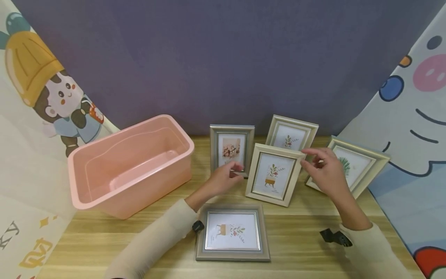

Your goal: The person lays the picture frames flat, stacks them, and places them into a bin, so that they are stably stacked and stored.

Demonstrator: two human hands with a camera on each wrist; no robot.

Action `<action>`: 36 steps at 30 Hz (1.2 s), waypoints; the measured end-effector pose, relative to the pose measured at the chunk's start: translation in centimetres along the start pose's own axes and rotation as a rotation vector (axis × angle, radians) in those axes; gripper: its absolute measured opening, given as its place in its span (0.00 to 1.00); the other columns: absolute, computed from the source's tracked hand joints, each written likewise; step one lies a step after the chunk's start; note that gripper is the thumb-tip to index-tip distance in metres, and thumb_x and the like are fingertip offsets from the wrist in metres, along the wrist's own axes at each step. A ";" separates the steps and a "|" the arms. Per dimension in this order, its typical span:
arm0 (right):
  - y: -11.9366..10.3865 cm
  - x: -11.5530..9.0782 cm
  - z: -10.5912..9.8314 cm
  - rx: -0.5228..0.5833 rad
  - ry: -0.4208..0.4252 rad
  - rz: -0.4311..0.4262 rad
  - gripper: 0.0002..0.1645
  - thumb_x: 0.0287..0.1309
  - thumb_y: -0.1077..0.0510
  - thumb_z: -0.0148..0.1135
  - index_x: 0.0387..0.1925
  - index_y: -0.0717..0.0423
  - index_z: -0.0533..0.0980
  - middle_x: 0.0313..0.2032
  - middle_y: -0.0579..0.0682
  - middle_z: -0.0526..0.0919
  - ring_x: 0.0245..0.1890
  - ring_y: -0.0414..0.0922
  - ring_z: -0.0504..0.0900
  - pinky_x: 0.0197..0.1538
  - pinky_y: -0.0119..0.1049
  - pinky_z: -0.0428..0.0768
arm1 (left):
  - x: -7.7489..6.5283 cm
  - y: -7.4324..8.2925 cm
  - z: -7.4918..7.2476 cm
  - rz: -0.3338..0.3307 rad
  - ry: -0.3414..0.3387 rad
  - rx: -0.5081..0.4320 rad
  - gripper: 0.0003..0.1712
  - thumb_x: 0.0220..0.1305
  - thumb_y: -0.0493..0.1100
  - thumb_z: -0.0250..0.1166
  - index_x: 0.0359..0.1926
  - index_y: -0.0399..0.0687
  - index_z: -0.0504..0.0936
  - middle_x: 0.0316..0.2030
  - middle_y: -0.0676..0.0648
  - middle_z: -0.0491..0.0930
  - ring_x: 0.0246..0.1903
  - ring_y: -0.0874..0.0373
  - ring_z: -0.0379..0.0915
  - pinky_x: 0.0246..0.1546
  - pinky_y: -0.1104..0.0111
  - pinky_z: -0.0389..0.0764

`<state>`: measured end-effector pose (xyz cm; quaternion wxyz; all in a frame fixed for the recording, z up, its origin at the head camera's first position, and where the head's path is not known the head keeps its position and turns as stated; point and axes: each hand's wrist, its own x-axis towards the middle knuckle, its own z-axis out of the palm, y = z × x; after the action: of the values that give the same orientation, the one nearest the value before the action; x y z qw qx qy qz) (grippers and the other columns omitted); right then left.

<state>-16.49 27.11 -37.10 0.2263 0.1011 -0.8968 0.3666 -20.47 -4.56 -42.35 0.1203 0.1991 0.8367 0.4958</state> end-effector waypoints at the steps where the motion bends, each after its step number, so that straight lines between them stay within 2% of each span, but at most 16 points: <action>1: 0.1 0.0 0.0 0.009 -0.006 0.011 0.20 0.60 0.64 0.70 0.55 0.59 0.82 0.46 0.58 0.77 0.34 0.27 0.72 0.34 0.12 0.71 | 0.2 0.1 0.2 -0.001 0.000 -0.005 0.21 0.70 0.39 0.64 0.61 0.39 0.75 0.61 0.37 0.79 0.56 0.44 0.82 0.54 0.60 0.85; 4: 0.5 0.1 0.0 0.032 -0.046 0.050 0.25 0.61 0.63 0.69 0.61 0.60 0.78 0.54 0.62 0.75 0.44 0.35 0.77 0.39 0.09 0.73 | 0.6 0.4 0.6 -0.021 -0.007 -0.017 0.23 0.70 0.39 0.64 0.63 0.42 0.73 0.62 0.38 0.77 0.58 0.43 0.80 0.56 0.57 0.84; 7: 0.9 -0.1 0.0 0.043 -0.097 0.090 0.28 0.64 0.61 0.68 0.65 0.57 0.75 0.59 0.62 0.75 0.47 0.39 0.80 0.37 0.12 0.76 | 0.9 0.5 1.1 -0.036 -0.013 -0.014 0.24 0.69 0.40 0.65 0.63 0.46 0.72 0.63 0.38 0.77 0.59 0.43 0.79 0.58 0.56 0.83; 13: 1.3 -0.2 0.2 0.137 -0.166 0.136 0.27 0.67 0.61 0.65 0.66 0.57 0.73 0.57 0.62 0.78 0.41 0.19 0.77 0.33 0.23 0.83 | 1.7 0.5 2.0 -0.047 0.002 0.021 0.23 0.69 0.42 0.66 0.62 0.51 0.71 0.63 0.41 0.78 0.58 0.46 0.80 0.55 0.60 0.84; 15: 1.4 -0.2 0.2 0.169 -0.176 0.148 0.27 0.68 0.61 0.63 0.67 0.57 0.73 0.55 0.63 0.77 0.39 0.18 0.77 0.33 0.25 0.84 | 2.0 0.5 2.3 -0.051 0.008 0.031 0.23 0.69 0.42 0.66 0.61 0.51 0.70 0.62 0.42 0.78 0.58 0.47 0.80 0.54 0.62 0.84; 19: 1.6 -0.2 0.5 0.179 -0.179 0.158 0.26 0.68 0.63 0.62 0.66 0.58 0.73 0.54 0.65 0.75 0.35 0.20 0.79 0.31 0.27 0.85 | 2.3 0.5 2.5 -0.065 0.022 0.041 0.21 0.68 0.41 0.66 0.59 0.51 0.70 0.60 0.43 0.80 0.57 0.48 0.80 0.50 0.64 0.85; 27: 2.0 -0.2 1.4 0.219 -0.150 0.155 0.28 0.64 0.70 0.62 0.65 0.61 0.72 0.49 0.60 0.73 0.36 0.23 0.79 0.33 0.30 0.87 | 2.8 0.6 2.8 -0.056 0.041 0.069 0.20 0.68 0.39 0.66 0.56 0.51 0.69 0.52 0.43 0.83 0.50 0.50 0.81 0.42 0.68 0.84; 31: 1.9 -0.4 1.2 0.216 -0.154 0.162 0.29 0.64 0.70 0.62 0.66 0.60 0.72 0.50 0.61 0.73 0.36 0.23 0.79 0.33 0.31 0.88 | 3.0 0.3 3.3 -0.043 0.053 0.054 0.19 0.67 0.36 0.66 0.54 0.50 0.69 0.49 0.42 0.84 0.48 0.51 0.82 0.38 0.70 0.84; 36: 1.9 -0.5 1.2 0.209 -0.153 0.167 0.28 0.64 0.69 0.63 0.66 0.59 0.72 0.50 0.62 0.74 0.36 0.25 0.81 0.33 0.32 0.88 | 2.8 0.0 3.6 -0.036 0.056 -0.014 0.18 0.67 0.34 0.65 0.53 0.48 0.68 0.48 0.40 0.83 0.43 0.52 0.82 0.32 0.68 0.87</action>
<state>-17.09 27.59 -39.25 0.1145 0.0768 -0.8737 0.4665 -21.50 -0.47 -44.16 0.1070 0.1693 0.8397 0.5047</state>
